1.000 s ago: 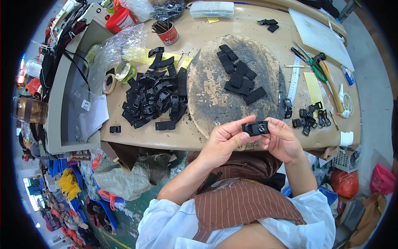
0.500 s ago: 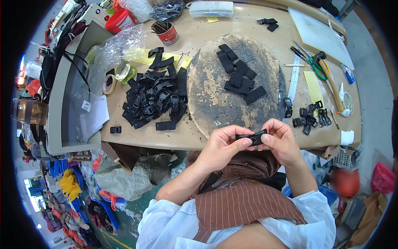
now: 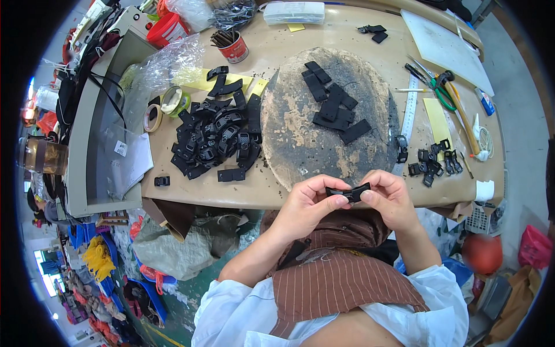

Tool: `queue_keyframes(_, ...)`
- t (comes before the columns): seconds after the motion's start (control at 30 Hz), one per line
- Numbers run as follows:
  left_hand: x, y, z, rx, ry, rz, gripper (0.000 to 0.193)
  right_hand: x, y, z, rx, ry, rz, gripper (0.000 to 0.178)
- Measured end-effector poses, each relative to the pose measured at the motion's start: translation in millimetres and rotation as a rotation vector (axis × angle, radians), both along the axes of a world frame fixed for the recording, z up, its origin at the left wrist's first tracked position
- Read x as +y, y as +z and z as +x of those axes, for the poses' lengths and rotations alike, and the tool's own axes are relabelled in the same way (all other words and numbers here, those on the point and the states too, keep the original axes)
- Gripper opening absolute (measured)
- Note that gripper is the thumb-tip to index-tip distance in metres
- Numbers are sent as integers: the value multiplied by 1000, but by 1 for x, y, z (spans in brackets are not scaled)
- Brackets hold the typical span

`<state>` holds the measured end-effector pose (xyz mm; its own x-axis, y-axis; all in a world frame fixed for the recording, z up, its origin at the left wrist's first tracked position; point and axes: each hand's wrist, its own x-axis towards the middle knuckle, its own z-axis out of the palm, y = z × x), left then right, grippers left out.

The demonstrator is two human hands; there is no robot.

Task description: The person assembles black plastic buckles by hand, inserting the metal slider into the strap and securing it. They handle the components one at a time, inspecting the fit, and place the finished buckles into a clear plastic bag on the table.

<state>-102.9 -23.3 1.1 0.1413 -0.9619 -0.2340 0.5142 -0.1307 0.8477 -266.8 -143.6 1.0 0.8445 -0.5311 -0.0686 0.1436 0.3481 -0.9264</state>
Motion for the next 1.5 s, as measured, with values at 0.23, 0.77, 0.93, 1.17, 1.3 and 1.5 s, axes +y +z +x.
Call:
queue_keyframes(0.23,2,0,0,27,25,132,23,-2,8,-6,16,8,-265,9)
queue_keyframes(0.77,-4,-9,-8,455,86,-111,9,7,-5,-3,-107,-22,177,12)
queue_keyframes(0.93,-7,14,0,375,-32,71,19,-1,-3,-4,-71,20,279,13)
queue_keyframes(1.17,-4,7,0,-121,167,-7,24,-6,-2,3,200,-333,-671,10)
queue_keyframes(1.3,-3,5,70,-506,624,-29,25,-46,-8,-12,482,-583,-887,21)
queue_keyframes(1.5,-1,12,110,-1695,890,64,39,-76,-15,-28,735,-568,-760,27)
